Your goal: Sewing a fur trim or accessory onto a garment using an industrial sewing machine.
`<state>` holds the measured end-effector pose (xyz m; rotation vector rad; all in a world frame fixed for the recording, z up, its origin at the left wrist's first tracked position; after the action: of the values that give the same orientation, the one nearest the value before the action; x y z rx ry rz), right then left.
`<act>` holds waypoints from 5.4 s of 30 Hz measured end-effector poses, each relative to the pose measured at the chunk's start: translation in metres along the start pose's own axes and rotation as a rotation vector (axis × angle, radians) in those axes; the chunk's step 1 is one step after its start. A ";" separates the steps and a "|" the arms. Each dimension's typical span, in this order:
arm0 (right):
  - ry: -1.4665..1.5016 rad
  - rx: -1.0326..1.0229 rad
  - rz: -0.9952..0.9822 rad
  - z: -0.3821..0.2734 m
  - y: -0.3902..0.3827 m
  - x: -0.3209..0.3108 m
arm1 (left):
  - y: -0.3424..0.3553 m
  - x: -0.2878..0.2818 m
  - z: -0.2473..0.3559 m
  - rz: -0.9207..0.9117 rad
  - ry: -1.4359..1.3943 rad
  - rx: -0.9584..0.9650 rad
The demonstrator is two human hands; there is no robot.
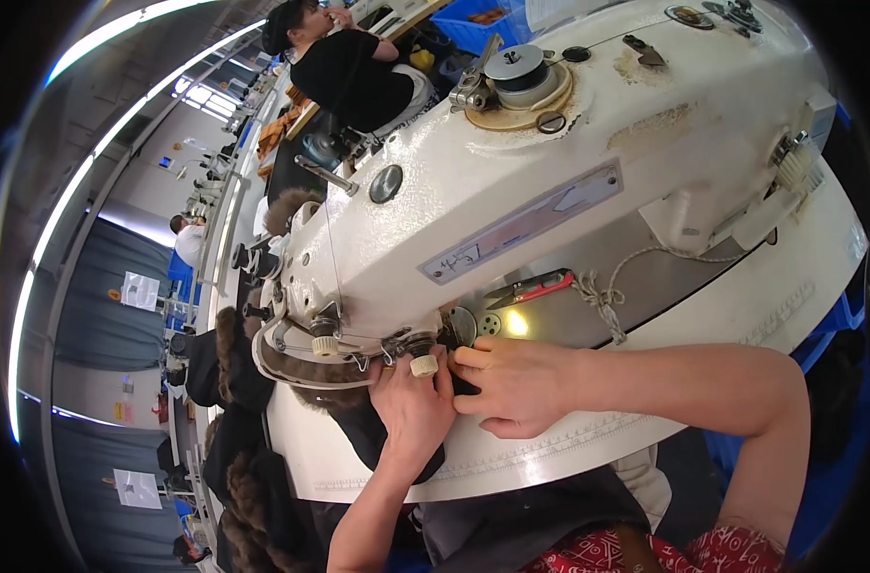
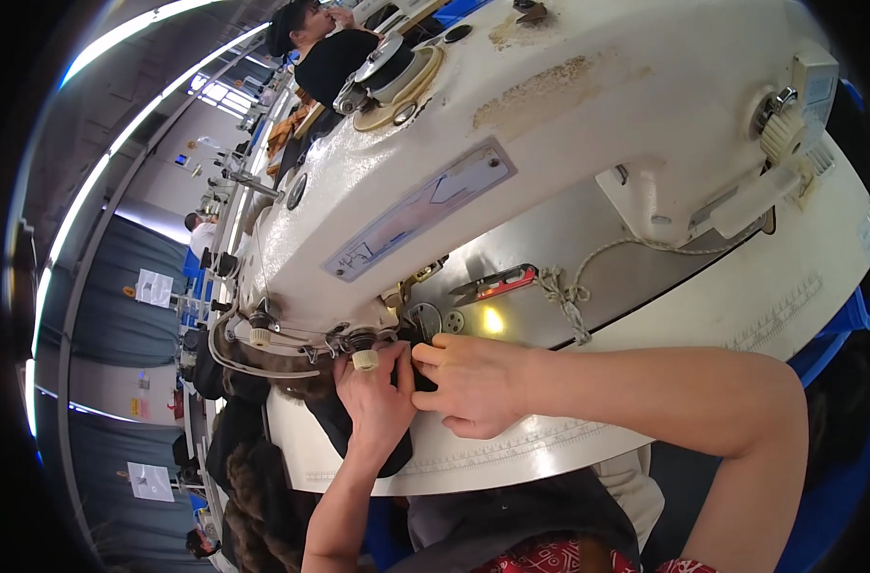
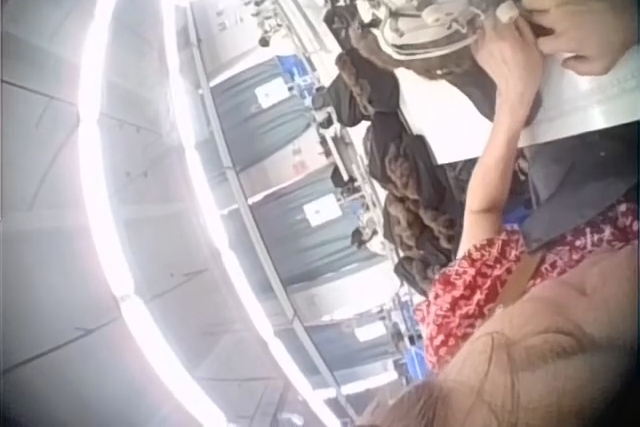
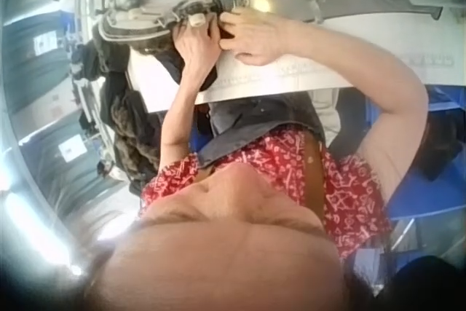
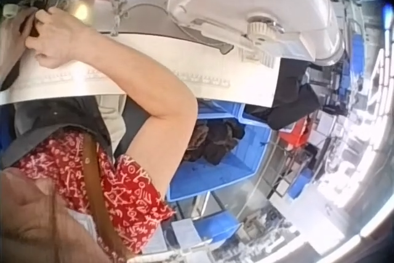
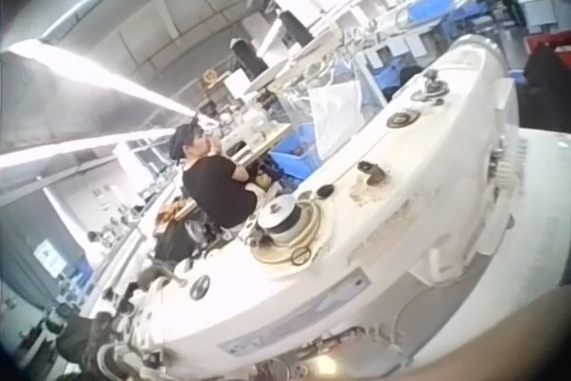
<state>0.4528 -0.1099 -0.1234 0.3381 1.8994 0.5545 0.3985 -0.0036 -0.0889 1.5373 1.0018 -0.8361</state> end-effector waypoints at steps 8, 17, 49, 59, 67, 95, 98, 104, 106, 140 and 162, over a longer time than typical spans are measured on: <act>0.100 0.193 0.059 0.011 -0.011 -0.007 | -0.003 0.007 0.006 -0.099 -0.030 0.151; 0.017 0.305 0.007 0.021 -0.001 -0.016 | -0.011 0.000 0.034 -0.148 0.070 0.254; -0.062 0.415 -0.171 0.015 -0.006 -0.019 | -0.017 -0.009 0.017 -0.140 0.130 0.583; -0.188 0.327 -0.063 0.016 -0.016 -0.007 | -0.010 -0.012 0.014 -0.094 0.058 0.374; -0.306 0.224 -0.044 0.012 -0.015 -0.001 | -0.010 -0.019 0.010 -0.014 0.038 0.371; -0.230 0.284 0.040 0.012 -0.008 -0.014 | -0.009 -0.017 0.006 0.015 0.062 0.369; -0.214 0.325 0.043 0.013 -0.011 -0.014 | -0.010 -0.015 0.008 0.011 0.063 0.374; -0.247 0.317 -0.002 0.016 -0.010 -0.011 | -0.010 -0.011 0.007 0.028 0.046 0.362; -0.281 0.344 -0.006 0.015 -0.009 -0.014 | -0.009 -0.012 0.007 0.038 0.039 0.351; -0.123 0.446 0.153 0.018 0.011 0.004 | -0.034 -0.028 0.015 -0.058 0.182 0.363; 0.123 0.556 0.090 0.001 0.027 0.019 | -0.147 -0.017 -0.052 0.150 -0.507 -0.529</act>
<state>0.4454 -0.0774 -0.1247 0.7655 2.1466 0.0927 0.2571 0.0560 -0.1221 0.8745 0.6502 -0.7282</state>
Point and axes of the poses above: each hand's wrist, its own y-axis towards the middle knuckle, its own x-axis out of the palm, z = x × y, the point moved 6 cm from there along y, towards the middle knuckle, and after that the axes turned 9 degrees about x, right-handed, at the moved point
